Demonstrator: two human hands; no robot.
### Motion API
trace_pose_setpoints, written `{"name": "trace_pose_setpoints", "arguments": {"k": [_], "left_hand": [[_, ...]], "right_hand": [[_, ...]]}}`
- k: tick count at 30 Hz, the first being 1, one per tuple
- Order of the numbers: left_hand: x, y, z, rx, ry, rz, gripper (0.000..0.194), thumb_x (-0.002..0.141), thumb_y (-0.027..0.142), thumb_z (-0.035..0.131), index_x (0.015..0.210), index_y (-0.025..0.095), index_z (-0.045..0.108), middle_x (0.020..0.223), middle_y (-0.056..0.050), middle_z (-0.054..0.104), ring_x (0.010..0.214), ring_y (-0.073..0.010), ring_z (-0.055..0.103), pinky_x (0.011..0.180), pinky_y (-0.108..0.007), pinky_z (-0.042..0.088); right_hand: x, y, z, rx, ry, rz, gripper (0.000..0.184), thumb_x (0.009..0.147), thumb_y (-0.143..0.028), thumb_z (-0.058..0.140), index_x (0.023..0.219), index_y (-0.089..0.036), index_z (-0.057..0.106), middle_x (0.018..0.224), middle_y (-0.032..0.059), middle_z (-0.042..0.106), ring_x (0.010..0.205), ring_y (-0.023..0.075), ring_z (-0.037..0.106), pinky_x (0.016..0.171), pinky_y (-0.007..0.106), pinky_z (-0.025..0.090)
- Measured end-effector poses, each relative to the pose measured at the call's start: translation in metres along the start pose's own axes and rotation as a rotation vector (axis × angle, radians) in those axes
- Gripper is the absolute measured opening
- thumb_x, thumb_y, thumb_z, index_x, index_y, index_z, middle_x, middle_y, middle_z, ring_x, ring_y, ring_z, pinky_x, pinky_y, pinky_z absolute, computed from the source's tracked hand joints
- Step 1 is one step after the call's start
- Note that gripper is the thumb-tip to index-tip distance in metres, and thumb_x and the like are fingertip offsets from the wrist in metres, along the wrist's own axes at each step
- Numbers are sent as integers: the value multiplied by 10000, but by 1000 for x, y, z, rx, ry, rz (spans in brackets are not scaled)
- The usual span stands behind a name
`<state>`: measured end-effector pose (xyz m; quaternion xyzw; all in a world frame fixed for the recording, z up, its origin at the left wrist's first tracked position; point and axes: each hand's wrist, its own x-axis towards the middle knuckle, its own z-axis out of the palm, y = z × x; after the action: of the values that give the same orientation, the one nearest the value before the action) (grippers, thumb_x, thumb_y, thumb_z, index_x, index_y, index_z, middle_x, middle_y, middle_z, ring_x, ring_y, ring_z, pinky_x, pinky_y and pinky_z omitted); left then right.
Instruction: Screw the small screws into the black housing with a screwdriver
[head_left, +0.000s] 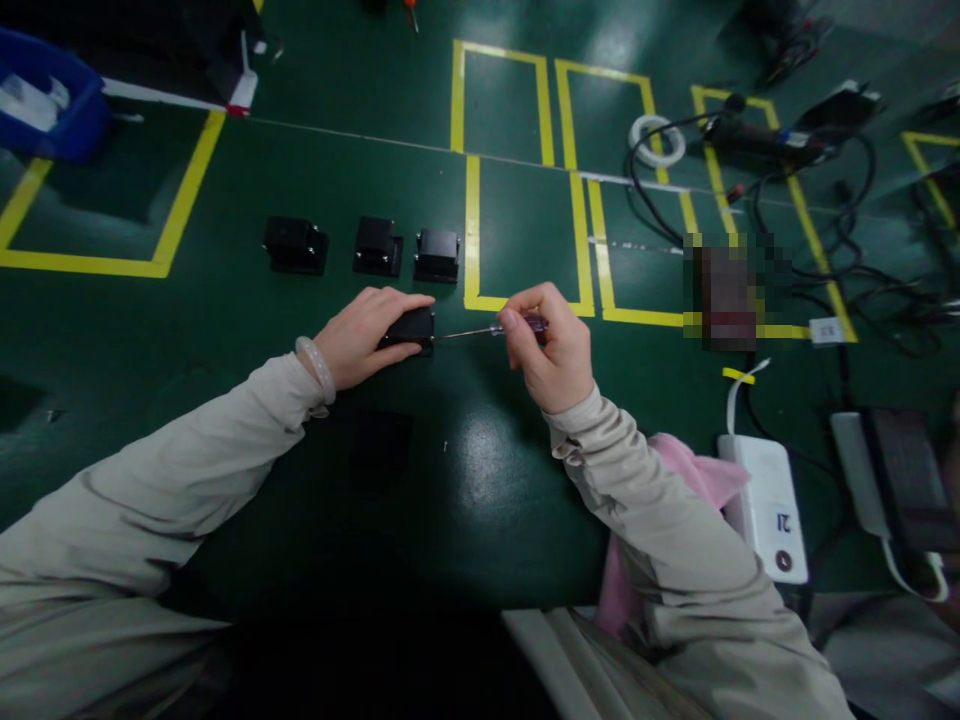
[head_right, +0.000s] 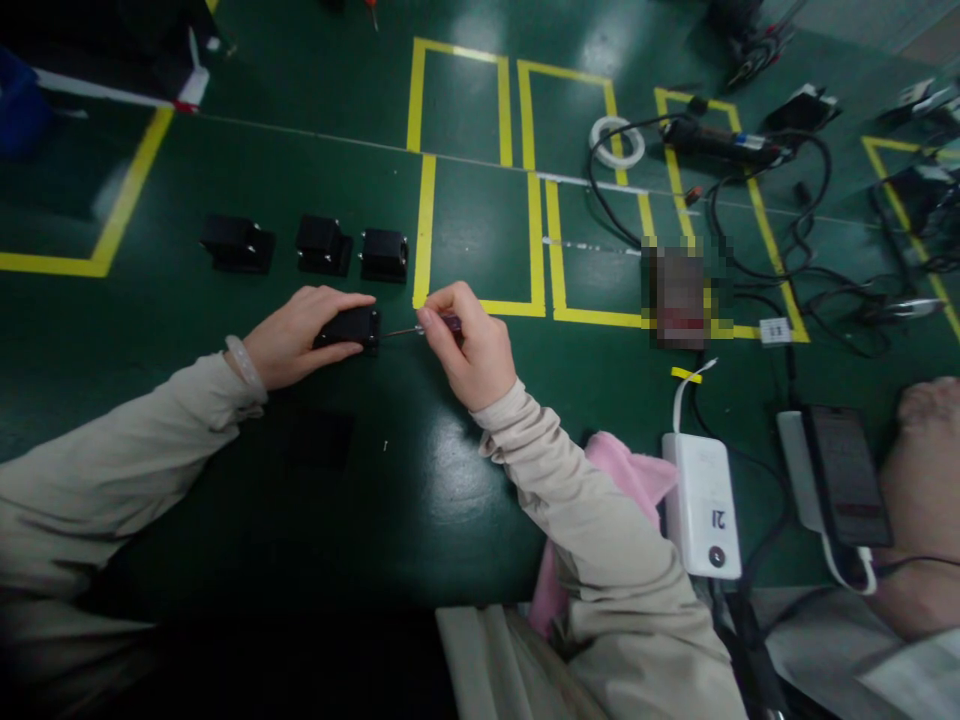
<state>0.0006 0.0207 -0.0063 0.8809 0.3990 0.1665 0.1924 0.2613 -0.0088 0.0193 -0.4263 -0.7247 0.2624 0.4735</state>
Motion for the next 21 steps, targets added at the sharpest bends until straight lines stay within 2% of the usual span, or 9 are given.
{"name": "trace_pose_setpoints", "arguments": {"k": [5, 8, 10, 12, 14, 21], "left_hand": [[-3, 0, -6, 48, 12, -6, 516, 970, 383, 553, 1434, 167, 492, 1359, -152, 585, 1251, -313, 543, 1086, -522, 442], [-2, 9, -18, 133, 58, 9, 521, 946, 371, 589, 1429, 194, 504, 1399, -154, 548, 1313, -345, 505, 1099, -558, 420], [1, 16, -28, 195, 75, 3, 469, 928, 387, 616, 1370, 241, 555, 1346, -130, 574, 1276, -348, 525, 1052, -551, 449], [4, 23, -35, 227, 38, -12, 371, 910, 389, 637, 1260, 265, 621, 1218, -105, 618, 1140, -317, 583, 945, -490, 502], [9, 29, -38, 245, -43, 12, 320, 899, 386, 641, 1176, 226, 645, 1118, -96, 638, 1017, -283, 616, 858, -431, 518], [27, 44, -39, 341, -254, 8, 203, 916, 321, 575, 1066, 196, 630, 999, -59, 645, 900, -226, 637, 728, -316, 476]], "right_hand": [[0, -2, -1, 64, 29, 35, 222, 1001, -395, 547, 875, -213, 558, 657, -64, 528, 543, 63, 503, 567, 252, 396], [1, -3, -2, 112, 59, 87, 245, 1001, -433, 545, 857, -234, 547, 627, -71, 505, 485, 62, 483, 514, 260, 382], [2, -3, -2, 160, 86, 121, 266, 993, -471, 551, 850, -247, 536, 584, -80, 477, 443, 67, 470, 462, 260, 362], [3, -2, -2, 213, 108, 151, 293, 978, -516, 561, 848, -256, 530, 528, -92, 436, 400, 71, 444, 414, 259, 336], [4, 0, -2, 261, 128, 173, 321, 955, -556, 582, 843, -259, 530, 492, -99, 405, 378, 73, 427, 389, 255, 322], [10, 1, 0, 441, 179, 241, 385, 881, -601, 661, 795, -251, 524, 456, -118, 381, 348, 53, 387, 351, 219, 334]]}}
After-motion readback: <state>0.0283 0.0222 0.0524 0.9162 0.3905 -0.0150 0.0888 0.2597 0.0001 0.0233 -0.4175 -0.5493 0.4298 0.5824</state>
